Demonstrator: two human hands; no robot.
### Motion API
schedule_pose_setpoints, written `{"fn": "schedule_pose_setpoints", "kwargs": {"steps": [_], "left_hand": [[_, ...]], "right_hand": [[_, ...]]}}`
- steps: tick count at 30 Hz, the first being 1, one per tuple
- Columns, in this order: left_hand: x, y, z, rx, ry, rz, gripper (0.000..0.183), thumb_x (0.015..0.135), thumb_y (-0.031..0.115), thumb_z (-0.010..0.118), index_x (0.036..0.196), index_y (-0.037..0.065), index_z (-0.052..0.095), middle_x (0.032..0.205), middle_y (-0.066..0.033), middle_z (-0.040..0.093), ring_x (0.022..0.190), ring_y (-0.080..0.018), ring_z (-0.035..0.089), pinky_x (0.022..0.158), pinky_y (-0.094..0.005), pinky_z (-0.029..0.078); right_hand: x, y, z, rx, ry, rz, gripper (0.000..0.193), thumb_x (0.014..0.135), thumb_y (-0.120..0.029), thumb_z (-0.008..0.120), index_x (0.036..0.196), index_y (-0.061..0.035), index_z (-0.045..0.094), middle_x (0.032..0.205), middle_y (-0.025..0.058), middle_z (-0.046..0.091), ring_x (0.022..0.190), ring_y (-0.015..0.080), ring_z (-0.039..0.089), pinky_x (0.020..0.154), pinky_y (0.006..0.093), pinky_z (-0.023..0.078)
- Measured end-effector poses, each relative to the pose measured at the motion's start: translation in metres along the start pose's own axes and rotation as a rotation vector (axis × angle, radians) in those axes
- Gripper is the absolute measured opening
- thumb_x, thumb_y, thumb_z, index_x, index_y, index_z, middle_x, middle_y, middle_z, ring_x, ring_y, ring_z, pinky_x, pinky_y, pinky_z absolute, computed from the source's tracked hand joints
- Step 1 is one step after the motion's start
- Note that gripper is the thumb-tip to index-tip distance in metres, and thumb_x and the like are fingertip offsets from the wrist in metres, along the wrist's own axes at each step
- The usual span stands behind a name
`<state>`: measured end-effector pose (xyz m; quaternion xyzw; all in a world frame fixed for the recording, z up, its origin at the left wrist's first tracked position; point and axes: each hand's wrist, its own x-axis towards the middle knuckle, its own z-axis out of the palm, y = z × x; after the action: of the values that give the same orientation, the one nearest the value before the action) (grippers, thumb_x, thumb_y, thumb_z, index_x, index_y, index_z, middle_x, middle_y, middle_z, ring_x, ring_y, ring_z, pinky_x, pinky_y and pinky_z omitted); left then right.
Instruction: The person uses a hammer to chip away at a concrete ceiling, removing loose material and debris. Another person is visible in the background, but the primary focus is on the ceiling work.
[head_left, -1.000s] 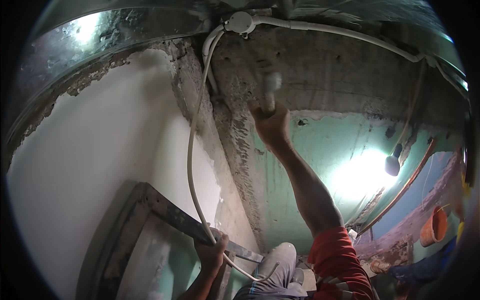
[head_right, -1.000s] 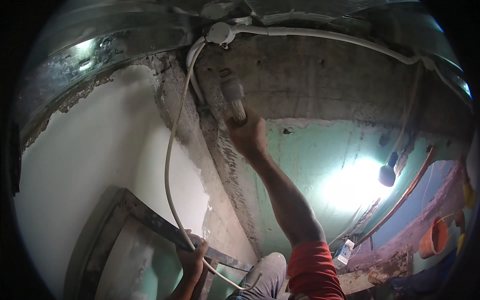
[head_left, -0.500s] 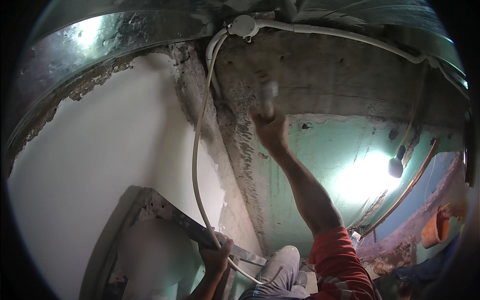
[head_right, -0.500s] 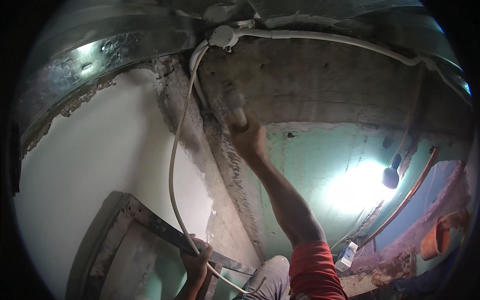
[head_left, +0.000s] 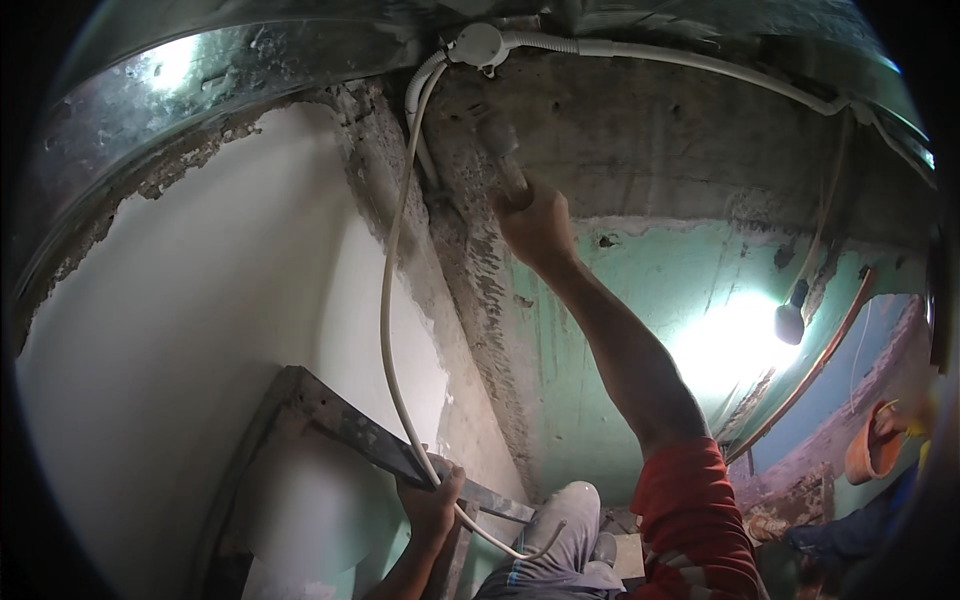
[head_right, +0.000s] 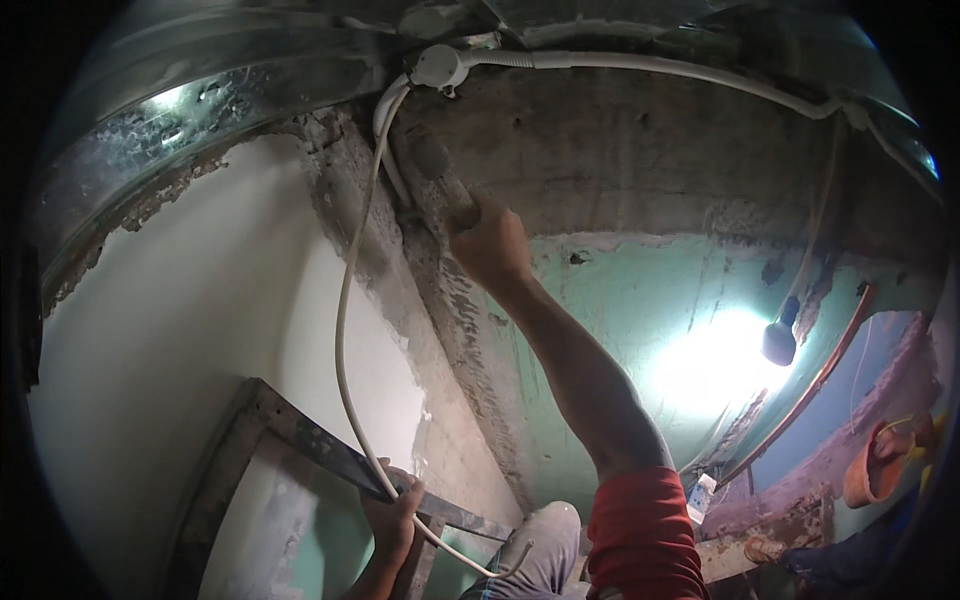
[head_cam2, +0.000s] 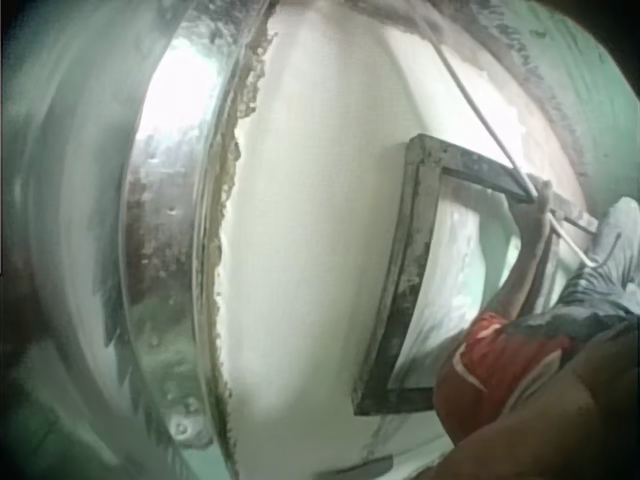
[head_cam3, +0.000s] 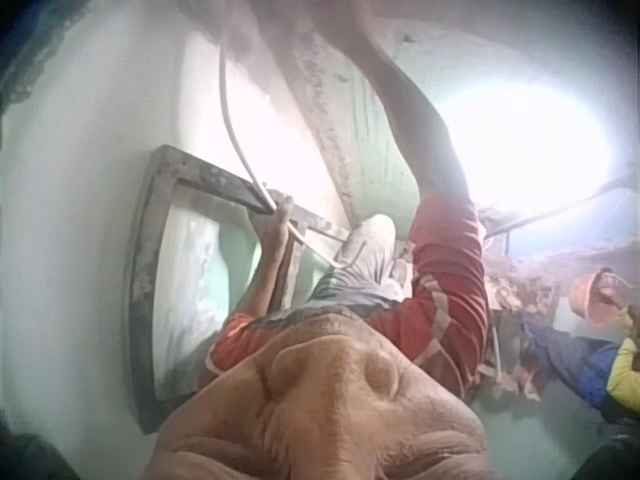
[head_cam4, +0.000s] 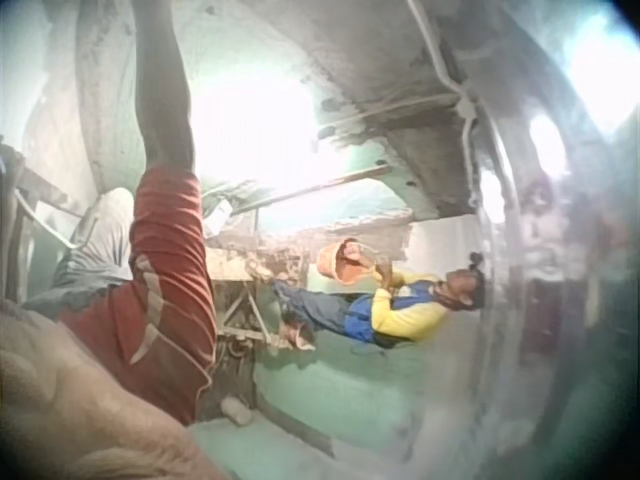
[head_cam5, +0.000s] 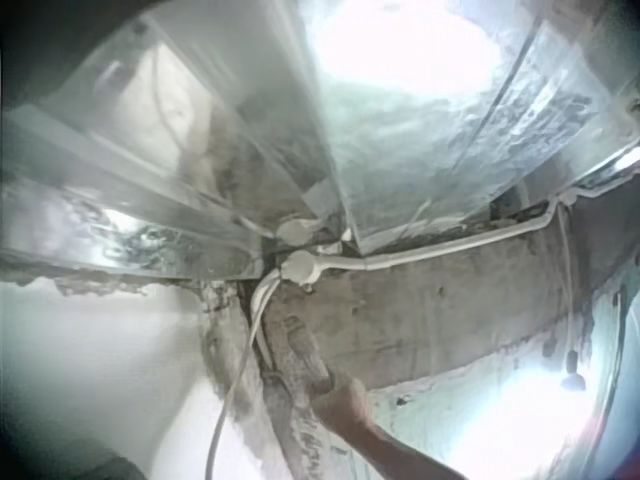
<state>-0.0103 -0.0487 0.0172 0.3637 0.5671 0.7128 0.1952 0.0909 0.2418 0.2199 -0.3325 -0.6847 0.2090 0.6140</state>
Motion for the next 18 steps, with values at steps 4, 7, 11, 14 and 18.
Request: {"fn": "schedule_pose_setpoints", "kwargs": {"steps": [4,7,11,14,18], "left_hand": [[-0.001,-0.010,0.002,-0.025,0.020,0.002,0.048,0.073,0.004,0.077,0.112,-0.003,0.051,0.088,-0.0049,0.059,0.084,-0.0146,0.059,0.083,-0.0311,0.049],[0.004,0.000,0.005,0.002,-0.008,0.018,0.048,0.072,0.002,0.077,0.112,-0.003,0.051,0.089,-0.0051,0.059,0.083,-0.0151,0.060,0.082,-0.0310,0.049],[0.000,-0.007,0.001,-0.057,0.013,0.029,0.044,0.072,0.000,0.076,0.109,-0.001,0.053,0.088,-0.0047,0.059,0.081,-0.0149,0.059,0.081,-0.0304,0.049],[0.001,-0.006,-0.001,-0.034,-0.005,0.051,0.042,0.073,0.000,0.076,0.108,-0.001,0.053,0.089,-0.0047,0.059,0.083,-0.0147,0.059,0.081,-0.0306,0.049],[0.002,-0.004,0.006,-0.037,-0.033,0.058,0.042,0.074,0.002,0.076,0.109,-0.001,0.052,0.090,-0.0045,0.058,0.084,-0.0148,0.058,0.083,-0.0311,0.048]], "right_hand": [[0.015,0.037,0.003,-0.260,-0.289,0.079,0.026,0.082,-0.020,0.061,0.104,-0.0076,0.069,0.099,0.0222,0.069,0.098,0.0350,0.067,0.082,0.0474,0.052],[0.001,0.070,0.003,-0.588,-0.473,0.010,0.024,0.082,-0.020,0.061,0.102,-0.0096,0.070,0.104,0.0169,0.070,0.100,0.0351,0.067,0.084,0.0490,0.051],[-0.022,0.042,0.007,-0.311,-0.204,-0.030,0.024,0.086,-0.028,0.064,0.099,-0.0090,0.070,0.089,0.0151,0.070,0.086,0.0338,0.069,0.073,0.0472,0.053],[-0.009,0.025,0.004,-0.037,0.061,-0.090,0.024,0.088,-0.031,0.064,0.096,-0.0089,0.070,0.083,0.0143,0.070,0.079,0.0323,0.069,0.068,0.0459,0.052],[0.009,0.067,-0.011,-0.173,-0.045,0.000,0.030,0.089,-0.034,0.062,0.097,-0.0062,0.068,0.080,0.0190,0.068,0.079,0.0367,0.068,0.070,0.0493,0.051]]}}
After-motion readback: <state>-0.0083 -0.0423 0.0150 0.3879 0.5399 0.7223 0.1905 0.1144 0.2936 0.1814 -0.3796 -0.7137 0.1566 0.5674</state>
